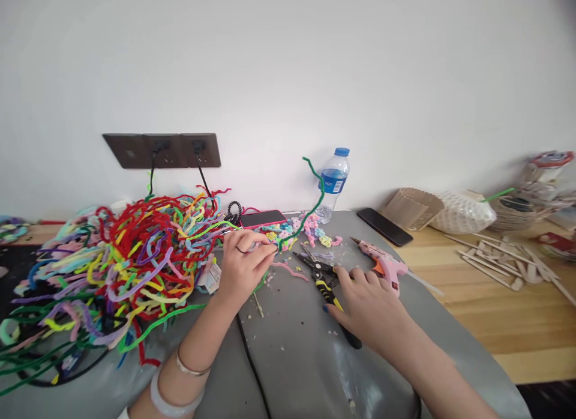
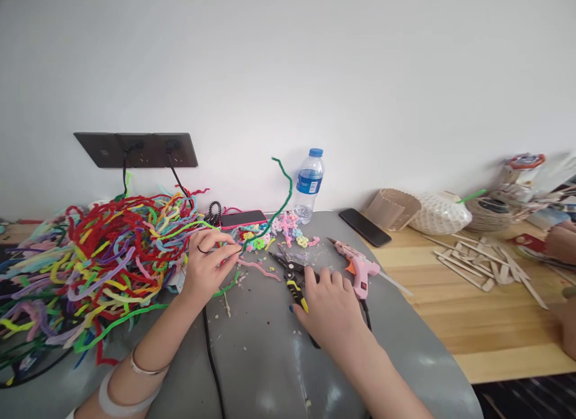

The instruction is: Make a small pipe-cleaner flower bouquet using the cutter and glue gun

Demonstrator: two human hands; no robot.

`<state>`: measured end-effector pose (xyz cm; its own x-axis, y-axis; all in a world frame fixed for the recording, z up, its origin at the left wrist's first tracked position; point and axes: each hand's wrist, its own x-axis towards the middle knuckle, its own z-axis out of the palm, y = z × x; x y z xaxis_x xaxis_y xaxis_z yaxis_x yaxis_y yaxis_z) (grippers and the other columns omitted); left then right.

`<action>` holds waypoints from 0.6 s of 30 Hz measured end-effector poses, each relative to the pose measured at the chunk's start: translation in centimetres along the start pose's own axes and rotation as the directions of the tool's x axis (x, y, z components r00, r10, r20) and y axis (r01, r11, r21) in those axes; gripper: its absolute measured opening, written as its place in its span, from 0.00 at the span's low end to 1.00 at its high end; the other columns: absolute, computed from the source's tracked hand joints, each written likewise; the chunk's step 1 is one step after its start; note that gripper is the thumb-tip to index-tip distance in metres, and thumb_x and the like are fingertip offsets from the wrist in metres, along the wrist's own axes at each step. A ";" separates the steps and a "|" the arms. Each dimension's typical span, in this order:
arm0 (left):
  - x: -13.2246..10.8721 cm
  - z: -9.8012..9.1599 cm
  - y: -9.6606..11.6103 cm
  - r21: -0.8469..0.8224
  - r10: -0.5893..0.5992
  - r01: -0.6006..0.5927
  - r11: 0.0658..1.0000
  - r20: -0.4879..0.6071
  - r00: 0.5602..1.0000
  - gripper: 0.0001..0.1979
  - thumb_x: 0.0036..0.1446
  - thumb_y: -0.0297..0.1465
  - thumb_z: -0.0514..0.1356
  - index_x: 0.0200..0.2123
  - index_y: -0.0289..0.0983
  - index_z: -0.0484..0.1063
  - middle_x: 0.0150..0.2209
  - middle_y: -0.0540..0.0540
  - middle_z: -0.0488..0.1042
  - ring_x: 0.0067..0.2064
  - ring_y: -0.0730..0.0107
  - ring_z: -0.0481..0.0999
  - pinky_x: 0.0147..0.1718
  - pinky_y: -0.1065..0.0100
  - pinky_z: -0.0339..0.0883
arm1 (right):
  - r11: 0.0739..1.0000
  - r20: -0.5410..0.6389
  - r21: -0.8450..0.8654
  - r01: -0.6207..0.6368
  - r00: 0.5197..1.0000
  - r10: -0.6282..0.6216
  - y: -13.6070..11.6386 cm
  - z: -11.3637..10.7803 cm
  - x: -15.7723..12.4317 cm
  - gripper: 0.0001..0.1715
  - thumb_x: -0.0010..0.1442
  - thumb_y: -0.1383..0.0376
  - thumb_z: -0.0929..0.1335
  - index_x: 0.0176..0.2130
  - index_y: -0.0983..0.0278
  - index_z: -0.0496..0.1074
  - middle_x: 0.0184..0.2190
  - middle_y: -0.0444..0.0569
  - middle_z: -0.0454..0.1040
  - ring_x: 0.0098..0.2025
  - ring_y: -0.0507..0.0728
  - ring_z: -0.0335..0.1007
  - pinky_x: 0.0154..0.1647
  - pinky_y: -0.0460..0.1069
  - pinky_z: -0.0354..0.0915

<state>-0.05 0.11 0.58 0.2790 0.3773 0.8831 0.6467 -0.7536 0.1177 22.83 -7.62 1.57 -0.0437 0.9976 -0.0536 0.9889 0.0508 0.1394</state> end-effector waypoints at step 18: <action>0.1 -0.1 0.3 -0.019 0.010 -0.010 1.000 -0.027 1.000 0.06 0.58 0.25 0.63 0.32 0.42 0.75 0.33 0.48 0.78 0.39 0.65 0.72 0.43 0.59 0.63 | 0.980 -0.002 0.197 -0.018 1.000 0.018 3.6 -0.7 -3.9 0.14 0.53 0.67 0.64 0.42 0.64 0.69 0.38 0.58 0.78 0.37 0.66 0.76 0.34 0.54 0.65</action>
<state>0.10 -0.17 0.72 0.2662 0.3557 0.8959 0.6306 -0.7672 0.1172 26.44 -11.24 2.98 -0.0258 0.9985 -0.0485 0.9981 0.0230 -0.0569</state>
